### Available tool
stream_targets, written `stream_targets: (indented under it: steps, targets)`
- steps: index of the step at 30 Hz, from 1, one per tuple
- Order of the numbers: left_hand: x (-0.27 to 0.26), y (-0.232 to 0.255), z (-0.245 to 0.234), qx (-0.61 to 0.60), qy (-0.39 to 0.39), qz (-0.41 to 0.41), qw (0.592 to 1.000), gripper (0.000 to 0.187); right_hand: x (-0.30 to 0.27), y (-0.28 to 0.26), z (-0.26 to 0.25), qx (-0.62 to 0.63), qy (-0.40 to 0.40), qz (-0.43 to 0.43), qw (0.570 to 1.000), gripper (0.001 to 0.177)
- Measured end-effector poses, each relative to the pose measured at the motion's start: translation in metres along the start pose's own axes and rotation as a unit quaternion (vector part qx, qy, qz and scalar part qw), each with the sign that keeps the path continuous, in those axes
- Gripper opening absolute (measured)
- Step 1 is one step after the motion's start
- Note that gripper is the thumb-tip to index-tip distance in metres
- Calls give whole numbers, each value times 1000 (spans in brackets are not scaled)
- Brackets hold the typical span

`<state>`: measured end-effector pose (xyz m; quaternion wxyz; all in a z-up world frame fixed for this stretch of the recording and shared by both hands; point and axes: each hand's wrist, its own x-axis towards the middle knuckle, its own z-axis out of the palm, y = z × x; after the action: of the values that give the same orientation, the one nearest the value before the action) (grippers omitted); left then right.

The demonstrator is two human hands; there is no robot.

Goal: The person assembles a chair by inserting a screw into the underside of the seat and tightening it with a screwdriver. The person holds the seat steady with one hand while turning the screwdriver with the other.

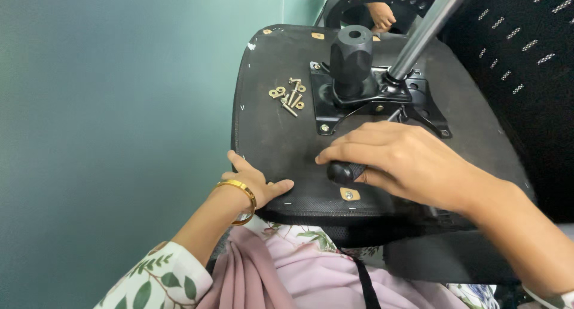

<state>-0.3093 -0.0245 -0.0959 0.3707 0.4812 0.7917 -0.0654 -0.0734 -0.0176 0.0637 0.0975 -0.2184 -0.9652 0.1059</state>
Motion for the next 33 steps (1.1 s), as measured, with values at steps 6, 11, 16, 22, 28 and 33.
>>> stream_targets:
  steps: [6,11,16,22,28,33]
  targets:
    - [-10,2,0,-77,15,-19,997,152,6,-3,23,-14,-57,-25,998,54]
    - [-15,0,4,-76,42,12,996,151,13,-3,41,0,-91,5,996,59]
    - [-8,-10,-1,-52,0,98,994,148,23,1,51,11,-83,55,995,57]
    - [-11,-12,-11,6,-26,107,994,143,18,3,59,30,-56,91,994,52]
    - [-21,-11,-17,26,-10,78,997,150,0,7,60,57,-70,90,992,50]
    - [-15,-9,-15,29,29,79,996,151,-5,5,50,31,-58,46,997,49]
